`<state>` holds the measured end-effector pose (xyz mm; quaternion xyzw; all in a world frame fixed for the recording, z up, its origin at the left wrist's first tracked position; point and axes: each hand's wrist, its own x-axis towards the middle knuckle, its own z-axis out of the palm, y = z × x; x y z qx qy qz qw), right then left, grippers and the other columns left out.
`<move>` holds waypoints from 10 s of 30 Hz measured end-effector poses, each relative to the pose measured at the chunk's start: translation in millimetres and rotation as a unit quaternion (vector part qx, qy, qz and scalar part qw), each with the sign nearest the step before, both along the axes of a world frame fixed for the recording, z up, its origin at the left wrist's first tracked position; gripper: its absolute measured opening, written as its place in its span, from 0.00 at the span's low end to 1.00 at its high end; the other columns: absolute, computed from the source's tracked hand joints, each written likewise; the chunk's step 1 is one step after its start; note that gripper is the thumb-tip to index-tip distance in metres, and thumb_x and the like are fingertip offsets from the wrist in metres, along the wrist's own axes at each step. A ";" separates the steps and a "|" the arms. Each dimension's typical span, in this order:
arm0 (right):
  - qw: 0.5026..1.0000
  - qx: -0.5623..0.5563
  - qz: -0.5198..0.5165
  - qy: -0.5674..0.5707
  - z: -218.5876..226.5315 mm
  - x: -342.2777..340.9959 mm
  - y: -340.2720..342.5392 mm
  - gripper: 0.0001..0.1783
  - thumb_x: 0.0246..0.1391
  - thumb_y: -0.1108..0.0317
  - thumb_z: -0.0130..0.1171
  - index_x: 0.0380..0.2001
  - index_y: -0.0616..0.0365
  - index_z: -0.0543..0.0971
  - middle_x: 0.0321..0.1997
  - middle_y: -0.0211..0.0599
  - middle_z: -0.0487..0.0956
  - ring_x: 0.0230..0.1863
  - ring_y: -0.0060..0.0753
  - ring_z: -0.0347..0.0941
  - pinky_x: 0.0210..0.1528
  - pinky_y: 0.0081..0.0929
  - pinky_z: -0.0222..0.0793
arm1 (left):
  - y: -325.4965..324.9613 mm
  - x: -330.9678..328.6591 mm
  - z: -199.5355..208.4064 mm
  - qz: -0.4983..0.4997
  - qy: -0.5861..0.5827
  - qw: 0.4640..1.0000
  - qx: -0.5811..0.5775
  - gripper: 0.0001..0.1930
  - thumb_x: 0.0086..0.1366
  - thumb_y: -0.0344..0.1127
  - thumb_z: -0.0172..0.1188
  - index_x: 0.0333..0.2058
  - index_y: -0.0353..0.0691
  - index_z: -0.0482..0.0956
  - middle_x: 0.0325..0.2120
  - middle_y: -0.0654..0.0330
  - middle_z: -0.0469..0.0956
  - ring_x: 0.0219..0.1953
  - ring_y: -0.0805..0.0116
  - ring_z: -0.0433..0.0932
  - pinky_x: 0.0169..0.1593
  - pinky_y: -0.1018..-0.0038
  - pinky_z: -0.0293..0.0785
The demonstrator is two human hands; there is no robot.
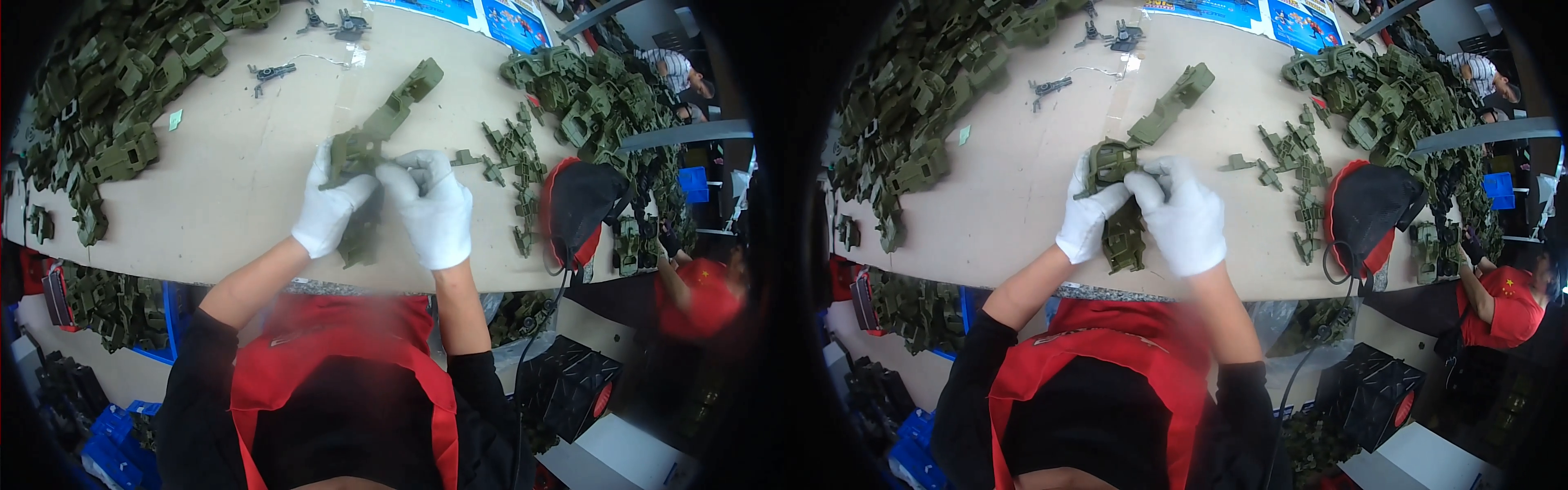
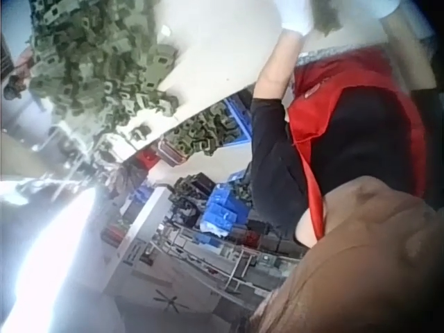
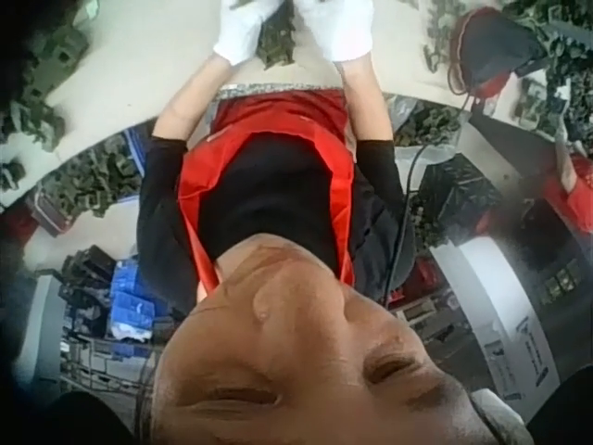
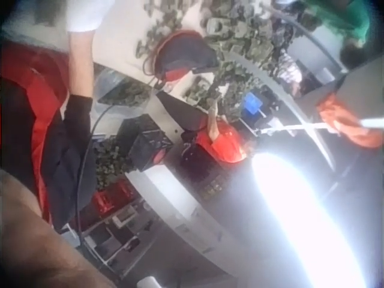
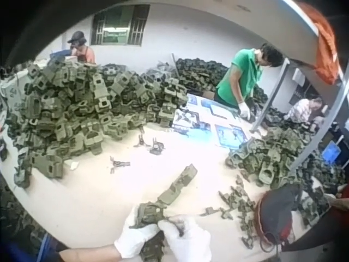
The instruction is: The person assembles green plastic toy tank components by hand at a workbench, then inspects the assembled parts.
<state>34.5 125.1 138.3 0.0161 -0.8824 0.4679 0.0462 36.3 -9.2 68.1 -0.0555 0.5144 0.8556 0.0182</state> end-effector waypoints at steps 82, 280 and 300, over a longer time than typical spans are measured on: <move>0.967 0.159 -0.135 -0.145 -45.6 -93.8 46.4 0.30 0.48 0.42 0.61 0.33 0.63 0.83 0.36 0.50 0.82 0.39 0.46 0.79 0.46 0.36 0.72 | -25.4 -46.8 -25.5 -0.051 -0.164 0.980 0.097 0.19 0.60 0.38 0.60 0.49 0.38 0.72 0.37 0.55 0.78 0.36 0.62 0.80 0.41 0.66 0.80; 0.922 -0.312 -0.025 -0.228 -52.2 78.0 76.4 0.39 0.47 0.71 0.67 0.62 0.69 0.62 0.50 0.45 0.76 0.47 0.30 0.74 0.51 0.26 0.70 | -47.5 80.7 22.7 -0.121 -0.078 0.973 -0.178 0.49 0.46 0.32 0.74 0.65 0.31 0.56 0.53 0.51 0.72 0.54 0.67 0.71 0.57 0.73 0.69; 0.972 0.010 0.233 -0.034 4.0 42.1 16.5 0.25 0.48 0.60 0.60 0.50 0.56 0.77 0.44 0.48 0.80 0.46 0.48 0.78 0.50 0.37 0.73 | -31.1 84.5 48.1 -0.067 0.001 0.904 -0.422 0.34 0.55 0.44 0.65 0.59 0.35 0.68 0.49 0.43 0.75 0.52 0.47 0.75 0.56 0.62 0.70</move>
